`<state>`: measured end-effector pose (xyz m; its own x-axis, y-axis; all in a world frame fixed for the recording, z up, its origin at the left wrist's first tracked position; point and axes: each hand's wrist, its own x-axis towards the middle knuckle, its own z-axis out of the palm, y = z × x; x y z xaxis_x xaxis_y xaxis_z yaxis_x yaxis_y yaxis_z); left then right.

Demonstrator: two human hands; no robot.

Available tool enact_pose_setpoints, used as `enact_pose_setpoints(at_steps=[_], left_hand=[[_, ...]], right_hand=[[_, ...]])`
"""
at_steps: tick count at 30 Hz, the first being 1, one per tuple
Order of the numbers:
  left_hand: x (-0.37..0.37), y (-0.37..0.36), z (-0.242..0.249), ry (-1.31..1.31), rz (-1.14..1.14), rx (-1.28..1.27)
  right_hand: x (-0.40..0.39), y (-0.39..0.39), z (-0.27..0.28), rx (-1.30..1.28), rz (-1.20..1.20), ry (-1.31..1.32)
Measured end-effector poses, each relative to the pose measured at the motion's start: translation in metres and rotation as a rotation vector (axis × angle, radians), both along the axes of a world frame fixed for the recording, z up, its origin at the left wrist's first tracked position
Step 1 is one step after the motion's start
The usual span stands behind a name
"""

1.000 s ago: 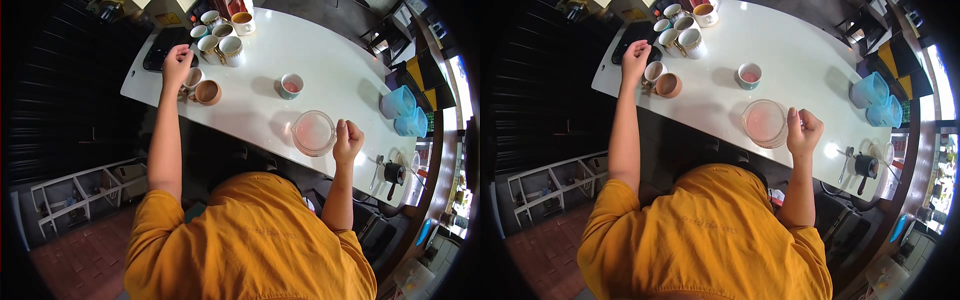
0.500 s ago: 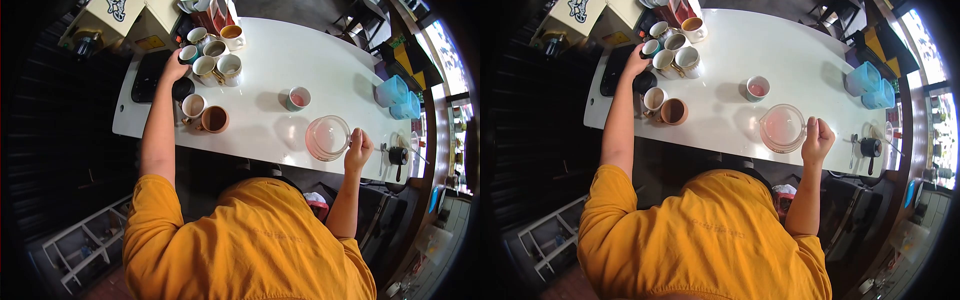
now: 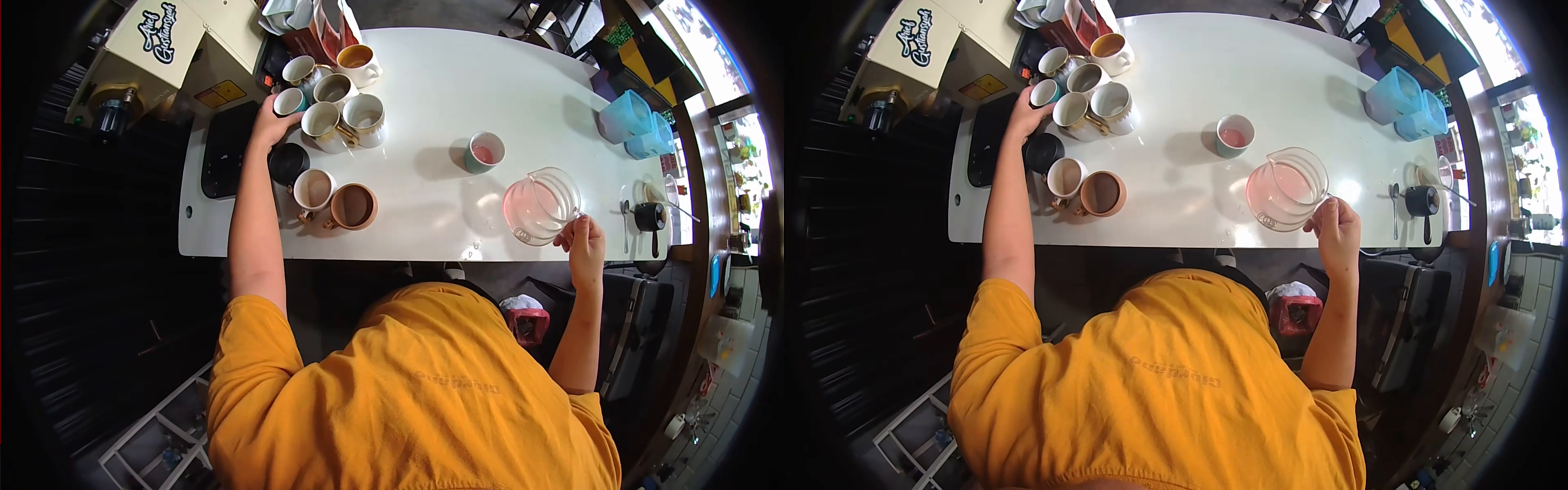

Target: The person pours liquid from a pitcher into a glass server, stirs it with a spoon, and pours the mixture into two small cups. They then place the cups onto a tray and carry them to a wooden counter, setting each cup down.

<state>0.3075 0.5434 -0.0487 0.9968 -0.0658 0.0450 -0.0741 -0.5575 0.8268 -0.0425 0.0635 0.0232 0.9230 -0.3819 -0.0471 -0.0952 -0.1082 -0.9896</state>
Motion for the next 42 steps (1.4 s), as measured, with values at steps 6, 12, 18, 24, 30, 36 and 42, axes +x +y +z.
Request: enact_pose_setpoints(at_steps=[6, 12, 18, 24, 30, 36, 42], left_hand=[[-0.015, 0.003, 0.002, -0.090, 0.093, -0.011], [-0.043, 0.008, 0.033, -0.248, 0.152, -0.213], [-0.099, -0.026, 0.081, -0.464, 0.132, -0.444], [-0.162, -0.086, 0.116, -0.518, -0.026, -0.584], [-0.215, -0.147, 0.124, -0.337, -0.229, -0.626], [-0.243, -0.195, 0.109, -0.232, -0.366, -0.563], [-0.258, -0.228, 0.111, -0.111, -0.476, -0.602]], right_hand=[[-0.004, -0.002, -0.004, -0.076, 0.000, 0.016], [-0.003, -0.009, -0.003, -0.014, -0.042, -0.003], [0.007, -0.009, 0.006, -0.025, -0.084, -0.075], [0.026, -0.017, 0.029, 0.038, -0.156, -0.191], [0.043, -0.030, 0.070, -0.244, -0.028, -0.198], [0.059, -0.030, 0.114, -0.511, 0.152, -0.175], [0.069, -0.023, 0.144, -0.754, 0.180, -0.261]])
